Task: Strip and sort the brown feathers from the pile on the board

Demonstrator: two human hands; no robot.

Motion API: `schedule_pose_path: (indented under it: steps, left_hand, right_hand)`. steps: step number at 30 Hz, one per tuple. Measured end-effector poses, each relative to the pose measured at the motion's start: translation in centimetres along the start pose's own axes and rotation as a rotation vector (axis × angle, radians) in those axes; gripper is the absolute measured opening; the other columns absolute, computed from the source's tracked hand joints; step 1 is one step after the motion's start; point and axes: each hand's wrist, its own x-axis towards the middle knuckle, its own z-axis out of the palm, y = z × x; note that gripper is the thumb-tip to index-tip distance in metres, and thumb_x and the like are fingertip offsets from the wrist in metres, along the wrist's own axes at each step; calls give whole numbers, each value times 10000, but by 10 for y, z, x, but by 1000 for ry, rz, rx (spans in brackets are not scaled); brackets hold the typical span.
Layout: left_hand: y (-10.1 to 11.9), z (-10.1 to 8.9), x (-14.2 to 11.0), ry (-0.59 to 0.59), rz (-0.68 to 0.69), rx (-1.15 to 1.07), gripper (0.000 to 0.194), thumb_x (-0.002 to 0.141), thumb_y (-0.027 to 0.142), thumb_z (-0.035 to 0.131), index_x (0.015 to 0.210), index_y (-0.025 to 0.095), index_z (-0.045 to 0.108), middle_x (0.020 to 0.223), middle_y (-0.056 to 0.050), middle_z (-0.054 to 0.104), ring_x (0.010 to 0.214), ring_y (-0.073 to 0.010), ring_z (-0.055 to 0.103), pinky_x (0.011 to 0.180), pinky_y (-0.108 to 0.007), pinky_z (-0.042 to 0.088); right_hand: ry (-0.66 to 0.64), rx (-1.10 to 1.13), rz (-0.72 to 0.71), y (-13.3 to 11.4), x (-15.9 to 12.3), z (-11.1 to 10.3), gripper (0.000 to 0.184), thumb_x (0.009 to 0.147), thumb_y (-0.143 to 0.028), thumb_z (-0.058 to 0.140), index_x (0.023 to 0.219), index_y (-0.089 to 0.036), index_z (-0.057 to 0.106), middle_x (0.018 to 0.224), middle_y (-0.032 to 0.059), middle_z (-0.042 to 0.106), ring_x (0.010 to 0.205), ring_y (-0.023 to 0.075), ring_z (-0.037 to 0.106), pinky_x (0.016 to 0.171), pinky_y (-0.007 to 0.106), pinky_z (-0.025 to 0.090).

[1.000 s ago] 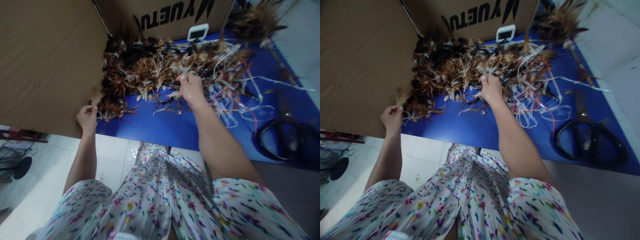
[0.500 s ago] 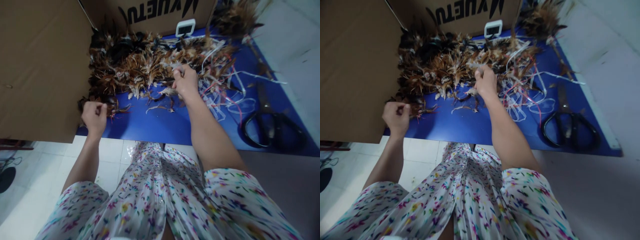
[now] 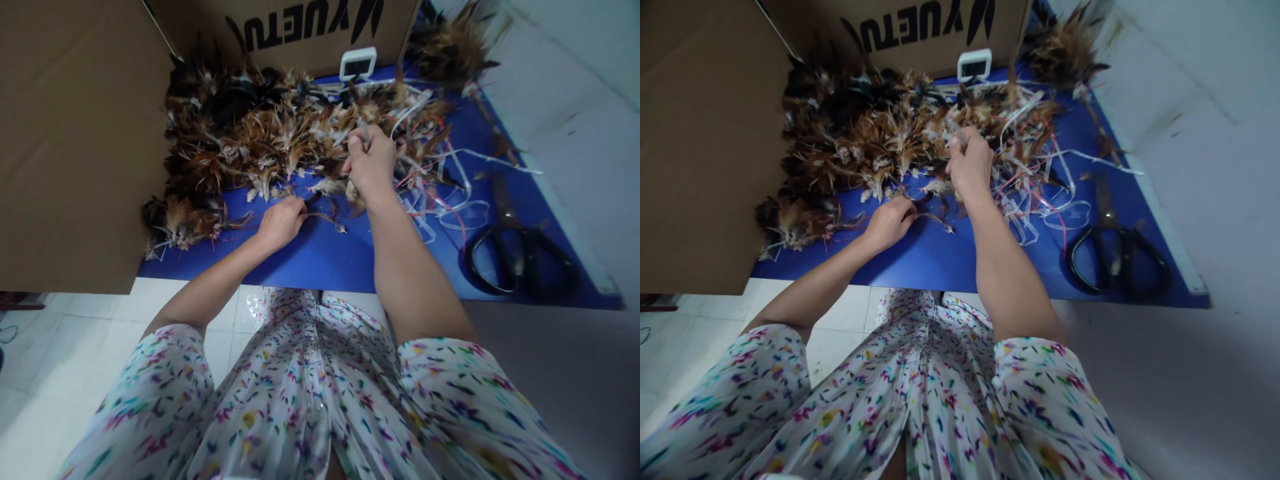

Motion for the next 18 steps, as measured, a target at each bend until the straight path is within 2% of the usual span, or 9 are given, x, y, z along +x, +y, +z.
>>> schedule_pose_path:
  steps: [3, 5, 9, 14, 16, 18]
  left_hand:
    - [5, 2, 14, -5, 9, -31, 111, 915, 160, 571, 940, 160, 679, 973, -112, 688, 915, -244, 658, 842, -386, 520]
    - [8, 2, 23, 21, 17, -73, 104, 913, 165, 576, 930, 164, 679, 962, -105, 693, 911, -241, 658, 846, -385, 518]
    - [10, 0, 39, 111, 37, -171, 87, 911, 174, 590, 895, 168, 675, 931, -87, 705, 905, -224, 658, 849, -362, 509]
    - [0, 4, 42, 237, 15, -299, 84, 903, 160, 600, 850, 183, 662, 888, -51, 722, 872, -189, 655, 841, -323, 502]
    - [-5, 8, 40, 244, -8, -334, 79, 902, 167, 604, 849, 186, 659, 879, -44, 722, 850, -179, 652, 820, -311, 500]
    - [-8, 11, 37, 242, -8, -353, 74, 903, 175, 607, 852, 188, 659, 871, -41, 720, 839, -173, 651, 806, -304, 495]
  right_hand:
    - [123, -123, 13, -5, 0, -7, 584, 1020, -640, 243, 1184, -206, 598, 852, 65, 674, 861, 232, 698, 833, 424, 526]
    - [152, -223, -4, -8, 0, -14, 527, 1032, -601, 277, 1250, -218, 568, 967, 97, 671, 978, 274, 677, 888, 466, 507]
    - [200, -447, -71, -8, -4, -26, 496, 1028, -551, 350, 1375, -223, 483, 1234, 184, 572, 1206, 362, 542, 964, 539, 439]
    - [287, -576, -113, -22, -15, -37, 448, 985, -508, 487, 1325, -221, 539, 1343, 241, 517, 1293, 414, 388, 1013, 569, 370]
    - [282, -579, -103, -33, -17, -41, 400, 981, -445, 516, 1314, -227, 558, 1369, 224, 519, 1302, 414, 391, 1013, 567, 378]
    - [203, -545, -88, -44, -18, -43, 348, 989, -368, 495, 1291, -221, 589, 1323, 205, 563, 1247, 389, 470, 999, 547, 405]
